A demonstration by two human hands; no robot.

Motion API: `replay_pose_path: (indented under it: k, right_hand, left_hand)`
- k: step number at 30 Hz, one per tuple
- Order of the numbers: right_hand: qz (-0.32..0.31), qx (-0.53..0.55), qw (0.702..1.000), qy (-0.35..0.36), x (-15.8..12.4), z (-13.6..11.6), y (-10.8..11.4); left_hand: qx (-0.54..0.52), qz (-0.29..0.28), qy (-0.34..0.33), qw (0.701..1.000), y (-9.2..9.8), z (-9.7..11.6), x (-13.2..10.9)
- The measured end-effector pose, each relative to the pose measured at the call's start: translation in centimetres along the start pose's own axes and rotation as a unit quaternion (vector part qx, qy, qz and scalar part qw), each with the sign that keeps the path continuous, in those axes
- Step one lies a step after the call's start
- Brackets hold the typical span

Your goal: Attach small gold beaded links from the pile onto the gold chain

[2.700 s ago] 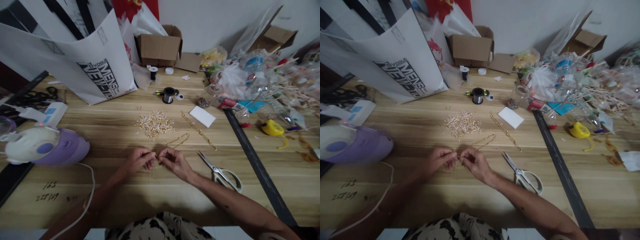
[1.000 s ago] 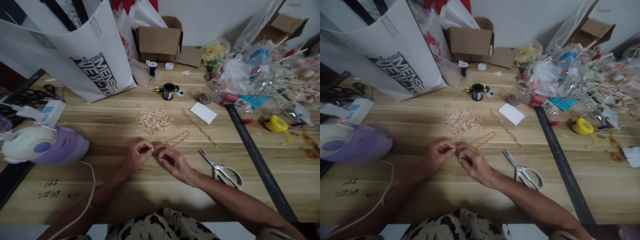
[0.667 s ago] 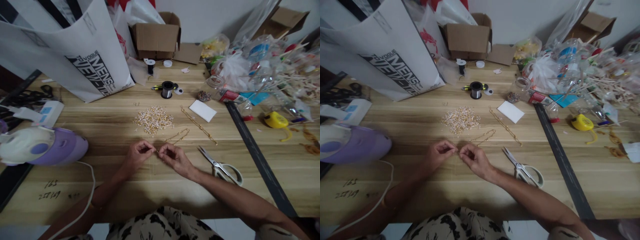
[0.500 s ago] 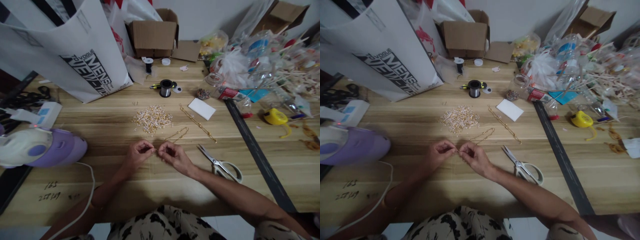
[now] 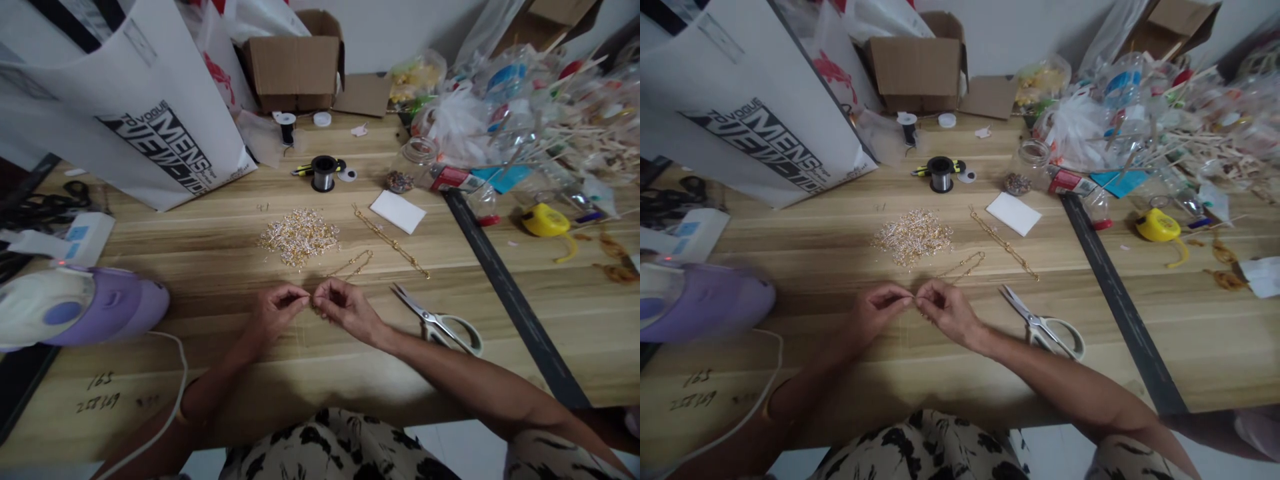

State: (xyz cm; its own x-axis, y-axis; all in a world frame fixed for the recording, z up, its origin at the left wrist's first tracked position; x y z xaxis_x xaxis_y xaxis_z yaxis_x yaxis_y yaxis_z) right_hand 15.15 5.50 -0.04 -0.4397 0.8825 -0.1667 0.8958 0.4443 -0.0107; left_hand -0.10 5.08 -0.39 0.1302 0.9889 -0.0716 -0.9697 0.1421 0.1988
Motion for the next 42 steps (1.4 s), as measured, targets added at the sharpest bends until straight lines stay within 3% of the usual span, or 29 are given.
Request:
replay_pose_path:
  k: [12, 42]
  right_hand:
    - [-0.012, -0.028, 0.999, 0.024, -0.12, -0.20, -0.15]
    - [-0.013, -0.049, 0.999, 0.013, -0.04, 0.09, -0.13]
  left_hand:
    - [-0.003, 0.021, 0.007, 1.000, 0.09, 0.02, -0.01]
    - [0.009, 0.006, -0.018, 1.000, -0.15, 0.86, -0.13]
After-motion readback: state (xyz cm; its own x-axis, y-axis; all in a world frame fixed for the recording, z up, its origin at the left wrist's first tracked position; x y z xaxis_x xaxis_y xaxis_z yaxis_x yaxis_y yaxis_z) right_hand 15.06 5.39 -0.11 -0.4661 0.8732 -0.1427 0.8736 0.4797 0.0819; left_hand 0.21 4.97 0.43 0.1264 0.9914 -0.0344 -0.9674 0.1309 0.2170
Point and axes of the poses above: each hand's wrist, its own x-axis towards the middle knuckle, its own y-axis out of the back of the hand, z = x × y, the point moved 4 cm from there along x, towards the middle knuckle, and after that the axes turned 6 degrees about -x, right-handed, at the moved point
